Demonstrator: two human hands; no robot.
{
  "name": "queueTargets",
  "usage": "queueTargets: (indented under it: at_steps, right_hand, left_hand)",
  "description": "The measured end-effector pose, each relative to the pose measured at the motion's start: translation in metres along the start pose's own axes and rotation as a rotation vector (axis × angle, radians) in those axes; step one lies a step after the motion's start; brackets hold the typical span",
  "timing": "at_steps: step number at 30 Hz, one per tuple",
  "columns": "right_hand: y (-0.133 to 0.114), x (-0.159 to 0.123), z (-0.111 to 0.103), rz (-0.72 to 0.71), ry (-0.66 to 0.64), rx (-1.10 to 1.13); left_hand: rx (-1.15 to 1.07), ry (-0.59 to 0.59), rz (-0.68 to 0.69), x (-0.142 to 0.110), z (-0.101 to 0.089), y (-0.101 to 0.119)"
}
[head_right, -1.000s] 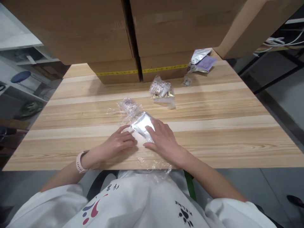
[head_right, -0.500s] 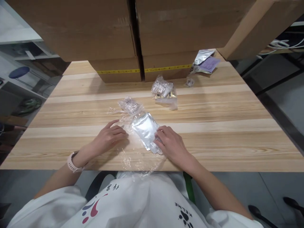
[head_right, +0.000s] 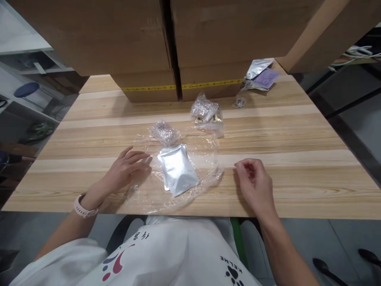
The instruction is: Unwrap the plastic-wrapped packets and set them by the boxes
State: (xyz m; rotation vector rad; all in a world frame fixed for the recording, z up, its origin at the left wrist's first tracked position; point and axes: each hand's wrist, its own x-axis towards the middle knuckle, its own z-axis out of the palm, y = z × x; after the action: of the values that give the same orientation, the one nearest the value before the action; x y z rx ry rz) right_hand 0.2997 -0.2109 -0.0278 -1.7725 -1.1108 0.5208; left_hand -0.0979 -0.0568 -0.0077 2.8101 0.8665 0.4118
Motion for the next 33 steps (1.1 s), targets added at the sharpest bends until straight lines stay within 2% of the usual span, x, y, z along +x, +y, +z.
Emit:
queueTargets:
  at_steps: [1, 3, 5, 7, 9, 11, 14, 16, 20, 23, 27, 30, 33]
  right_hand:
    - [-0.01, -0.003, -0.002, -0.145, -0.008, -0.07]
    - [-0.031, -0.008, 0.001, -0.493, -0.148, -0.183]
    - [-0.044, -0.01, 0.012, -0.779, -0.349, -0.262]
    - [-0.043, -0.011, 0.023, -0.897, -0.481, -0.354]
    - [-0.03, -0.01, 0.029, -0.89, -0.523, -0.426]
    - [-0.013, -0.01, 0.029, -0.856, -0.517, -0.423]
    - [0.004, -0.011, 0.023, -0.837, -0.493, -0.285]
    - [0.007, -0.01, 0.018, -0.823, -0.492, -0.161]
    - [0.004, -0.007, 0.01, -0.715, -0.545, 0.066]
    - [0.007, -0.007, 0.001, -0.61, -0.606, 0.127]
    - [0.02, -0.008, -0.018, -0.441, -0.786, 0.139]
    - [0.024, -0.009, -0.03, -0.317, -0.885, 0.138]
    - [0.021, -0.012, -0.034, -0.205, -0.873, 0.125]
  left_hand:
    - [-0.019, 0.025, 0.009, 0.002, -0.008, 0.007]
    - [-0.119, 0.045, 0.068, 0.009, -0.027, 0.027]
    - [-0.259, -0.043, 0.141, 0.014, -0.039, 0.052]
    - [-0.324, -0.202, 0.176, 0.015, -0.038, 0.076]
    - [-0.293, -0.331, 0.155, 0.009, -0.023, 0.092]
    - [-0.269, -0.384, 0.125, -0.002, -0.003, 0.099]
    - [-0.319, -0.393, 0.107, -0.017, 0.019, 0.1]
    - [-0.371, -0.367, 0.118, -0.022, 0.025, 0.097]
    - [-0.445, -0.337, 0.108, -0.021, 0.021, 0.088]
    - [-0.471, -0.366, 0.083, -0.019, 0.015, 0.078]
    - [-0.511, -0.423, 0.08, -0.022, 0.008, 0.07]
    - [-0.492, -0.439, 0.073, -0.028, 0.003, 0.073]
    - [-0.383, -0.372, 0.001, -0.039, 0.001, 0.088]
